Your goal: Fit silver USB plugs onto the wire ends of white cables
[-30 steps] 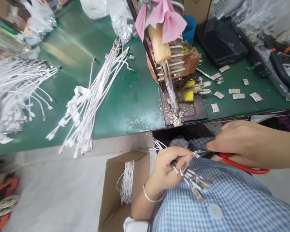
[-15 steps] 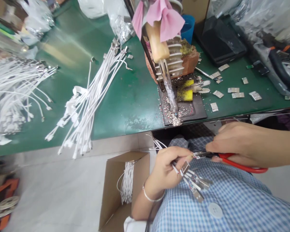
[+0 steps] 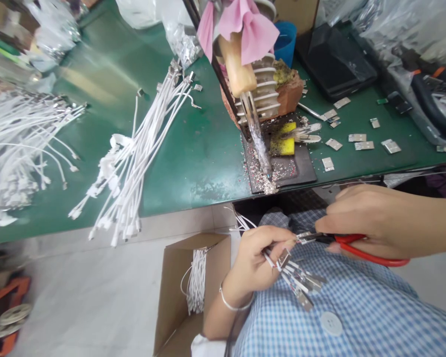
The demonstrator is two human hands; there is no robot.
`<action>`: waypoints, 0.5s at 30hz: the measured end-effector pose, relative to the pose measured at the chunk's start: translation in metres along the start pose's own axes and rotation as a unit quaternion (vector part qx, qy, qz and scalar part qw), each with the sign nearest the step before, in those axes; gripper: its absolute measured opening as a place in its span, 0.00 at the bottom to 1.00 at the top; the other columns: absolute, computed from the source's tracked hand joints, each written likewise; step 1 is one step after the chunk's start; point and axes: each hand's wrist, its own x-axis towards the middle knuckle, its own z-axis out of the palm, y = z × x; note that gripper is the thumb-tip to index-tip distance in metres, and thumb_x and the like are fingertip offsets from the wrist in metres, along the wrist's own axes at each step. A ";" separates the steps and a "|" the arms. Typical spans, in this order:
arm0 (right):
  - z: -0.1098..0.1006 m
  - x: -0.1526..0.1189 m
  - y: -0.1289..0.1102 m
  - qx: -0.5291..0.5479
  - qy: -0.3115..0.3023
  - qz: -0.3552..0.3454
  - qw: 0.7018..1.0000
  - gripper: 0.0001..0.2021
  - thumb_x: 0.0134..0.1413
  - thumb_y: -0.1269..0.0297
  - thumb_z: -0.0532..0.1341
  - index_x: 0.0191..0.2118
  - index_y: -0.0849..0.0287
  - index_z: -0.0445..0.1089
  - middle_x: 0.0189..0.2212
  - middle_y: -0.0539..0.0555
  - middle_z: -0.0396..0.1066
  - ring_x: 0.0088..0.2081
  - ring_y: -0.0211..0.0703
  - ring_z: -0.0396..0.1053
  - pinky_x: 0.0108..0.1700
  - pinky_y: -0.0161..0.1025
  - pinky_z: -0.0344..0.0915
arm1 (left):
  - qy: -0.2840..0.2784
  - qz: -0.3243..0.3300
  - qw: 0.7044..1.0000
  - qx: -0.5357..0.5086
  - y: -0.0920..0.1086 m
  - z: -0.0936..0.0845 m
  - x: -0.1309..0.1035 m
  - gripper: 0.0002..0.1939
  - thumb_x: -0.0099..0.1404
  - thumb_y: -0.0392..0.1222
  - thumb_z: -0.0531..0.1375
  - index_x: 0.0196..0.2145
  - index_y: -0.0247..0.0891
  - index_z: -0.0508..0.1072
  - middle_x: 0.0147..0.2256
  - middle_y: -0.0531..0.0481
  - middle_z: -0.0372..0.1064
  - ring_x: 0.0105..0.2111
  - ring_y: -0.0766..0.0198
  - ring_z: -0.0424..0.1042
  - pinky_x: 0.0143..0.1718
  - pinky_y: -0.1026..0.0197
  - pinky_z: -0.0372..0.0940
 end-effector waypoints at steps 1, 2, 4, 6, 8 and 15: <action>-0.001 0.000 0.000 0.003 -0.002 0.001 1.000 0.14 0.69 0.61 0.50 0.31 0.56 0.65 0.20 0.47 0.64 0.22 0.38 0.59 0.29 0.40 0.55 | -0.001 -0.001 1.000 0.000 0.000 0.000 0.000 0.05 0.68 0.34 0.60 0.34 0.37 0.75 0.30 0.49 0.79 0.27 0.67 0.77 0.29 0.67 0.70; -0.001 -0.001 0.000 0.005 -0.006 0.001 1.000 0.14 0.69 0.61 0.51 0.31 0.56 0.65 0.21 0.47 0.64 0.22 0.38 0.58 0.29 0.40 0.55 | -0.002 -0.003 1.000 0.000 0.000 0.000 0.000 0.05 0.68 0.34 0.60 0.34 0.37 0.75 0.30 0.49 0.79 0.27 0.67 0.77 0.29 0.67 0.71; -0.002 -0.002 0.000 0.007 -0.008 0.003 1.000 0.12 0.68 0.62 0.52 0.32 0.56 0.65 0.21 0.47 0.64 0.22 0.38 0.58 0.29 0.40 0.55 | -0.002 -0.005 1.000 0.003 -0.001 0.000 -0.001 0.05 0.68 0.34 0.60 0.34 0.37 0.75 0.30 0.48 0.79 0.27 0.66 0.77 0.29 0.66 0.71; -0.002 -0.003 0.000 0.010 -0.014 0.008 1.000 0.11 0.68 0.60 0.53 0.32 0.55 0.65 0.21 0.47 0.63 0.23 0.39 0.57 0.29 0.40 0.54 | -0.001 -0.003 1.000 0.004 -0.001 0.000 -0.001 0.05 0.68 0.34 0.60 0.34 0.37 0.76 0.30 0.48 0.79 0.27 0.66 0.77 0.29 0.66 0.71; -0.002 -0.004 0.000 0.014 -0.024 0.013 1.000 0.11 0.67 0.59 0.55 0.32 0.55 0.64 0.22 0.47 0.62 0.23 0.39 0.57 0.29 0.40 0.54 | -0.001 -0.001 1.000 0.002 -0.002 0.000 -0.002 0.05 0.67 0.34 0.60 0.34 0.36 0.76 0.30 0.48 0.79 0.27 0.66 0.77 0.29 0.67 0.71; 0.002 -0.003 0.004 0.042 -0.012 -0.003 0.999 0.13 0.69 0.58 0.53 0.31 0.55 0.63 0.22 0.45 0.62 0.23 0.37 0.58 0.28 0.39 0.53 | -0.009 -0.001 1.000 -0.014 -0.002 0.000 -0.001 0.05 0.68 0.34 0.60 0.34 0.36 0.76 0.30 0.48 0.79 0.28 0.67 0.77 0.31 0.68 0.70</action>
